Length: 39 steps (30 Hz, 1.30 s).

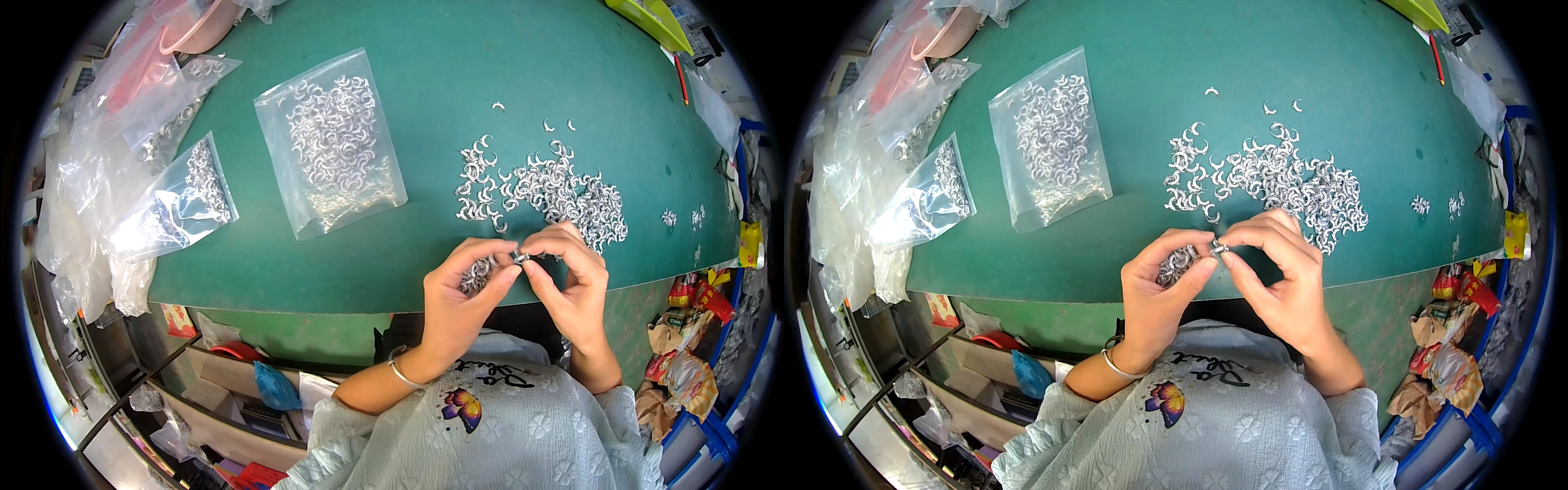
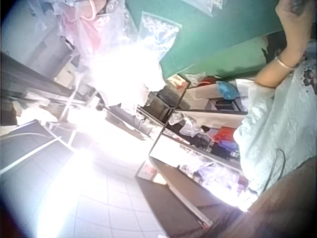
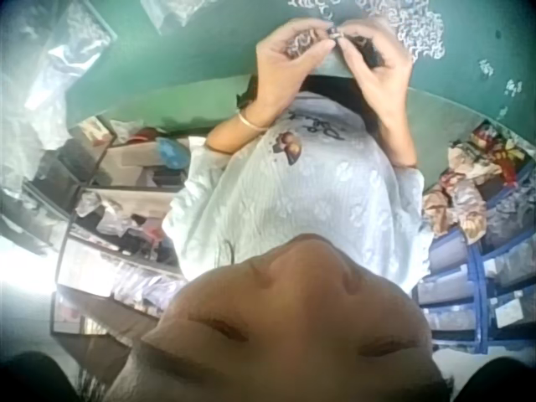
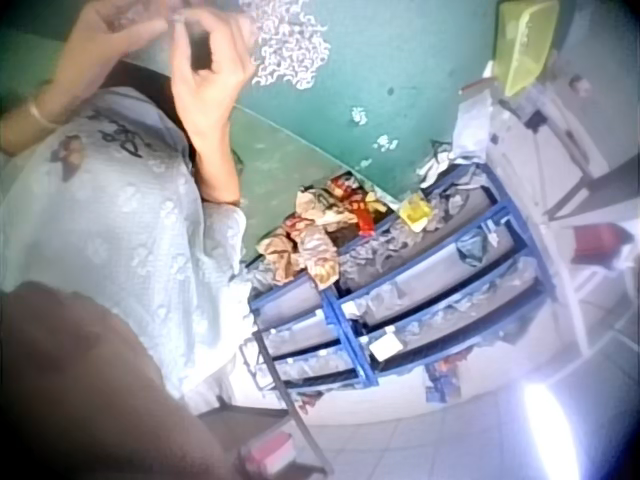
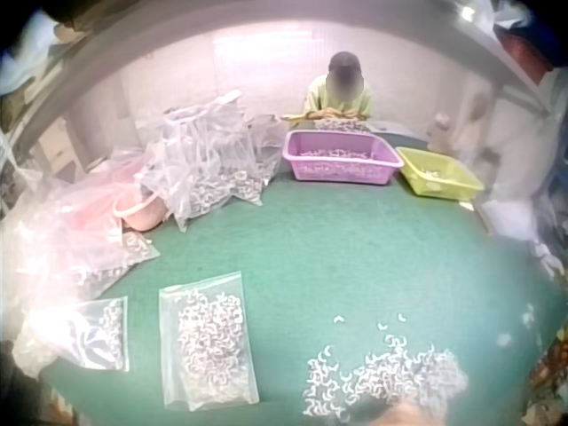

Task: The person repeatedly picks up small silver metal hooks and fasteners from a green table and joins them by hand. They place the assembled pieces into a clear plastic bag and occasionally into a purple tray. The workspace contains multiple bags and trays of similar hardware.

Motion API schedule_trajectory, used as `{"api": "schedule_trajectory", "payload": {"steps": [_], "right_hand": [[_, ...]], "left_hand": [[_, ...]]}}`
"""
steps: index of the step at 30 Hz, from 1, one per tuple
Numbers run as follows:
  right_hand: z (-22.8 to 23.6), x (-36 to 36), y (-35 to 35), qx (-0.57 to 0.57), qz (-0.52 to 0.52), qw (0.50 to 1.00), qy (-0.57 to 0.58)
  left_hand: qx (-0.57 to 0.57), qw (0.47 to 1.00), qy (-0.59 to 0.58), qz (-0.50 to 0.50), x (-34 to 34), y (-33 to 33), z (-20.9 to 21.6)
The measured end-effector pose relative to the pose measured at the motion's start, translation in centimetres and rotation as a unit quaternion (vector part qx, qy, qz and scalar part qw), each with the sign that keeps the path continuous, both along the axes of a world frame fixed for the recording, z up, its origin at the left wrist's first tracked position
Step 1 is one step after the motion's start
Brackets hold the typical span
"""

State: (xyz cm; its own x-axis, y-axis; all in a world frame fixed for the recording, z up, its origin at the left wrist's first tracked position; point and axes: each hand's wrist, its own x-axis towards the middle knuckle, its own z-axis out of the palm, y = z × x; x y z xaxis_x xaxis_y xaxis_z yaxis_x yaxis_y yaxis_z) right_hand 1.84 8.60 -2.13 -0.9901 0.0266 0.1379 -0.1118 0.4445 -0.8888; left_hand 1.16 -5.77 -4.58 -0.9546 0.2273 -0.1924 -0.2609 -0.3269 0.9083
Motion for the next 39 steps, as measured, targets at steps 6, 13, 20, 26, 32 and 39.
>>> {"api": "schedule_trajectory", "payload": {"steps": [6, 13, 20, 26, 32, 39], "right_hand": [[0.6, 0.3, -0.1, 0.041, -0.002, 0.999, 0.034], [0.7, 0.5, -0.1, 0.017, 0.0, 0.999, 0.033], [0.7, 0.7, 0.2, -0.061, 0.018, 0.998, 0.003], [0.2, 1.2, 0.4, -0.185, 0.0, 0.981, -0.06], [0.2, 1.3, 0.5, -0.225, -0.01, 0.972, -0.067], [0.2, 1.4, 0.4, -0.285, -0.013, 0.954, -0.094]], "left_hand": [[-0.04, 0.998, 0.04, -0.001, 0.0, -0.1, 0.1], [-0.044, 0.998, 0.046, -0.007, 0.2, -0.2, 0.5], [-0.035, 0.998, 0.053, -0.026, 0.2, -0.4, 0.6], [0.024, 0.998, 0.008, -0.051, 0.3, -0.6, 0.7], [0.082, 0.994, -0.029, -0.071, 0.2, -0.8, 0.7], [0.17, 0.978, -0.088, -0.081, 0.1, -1.0, 1.0]]}}
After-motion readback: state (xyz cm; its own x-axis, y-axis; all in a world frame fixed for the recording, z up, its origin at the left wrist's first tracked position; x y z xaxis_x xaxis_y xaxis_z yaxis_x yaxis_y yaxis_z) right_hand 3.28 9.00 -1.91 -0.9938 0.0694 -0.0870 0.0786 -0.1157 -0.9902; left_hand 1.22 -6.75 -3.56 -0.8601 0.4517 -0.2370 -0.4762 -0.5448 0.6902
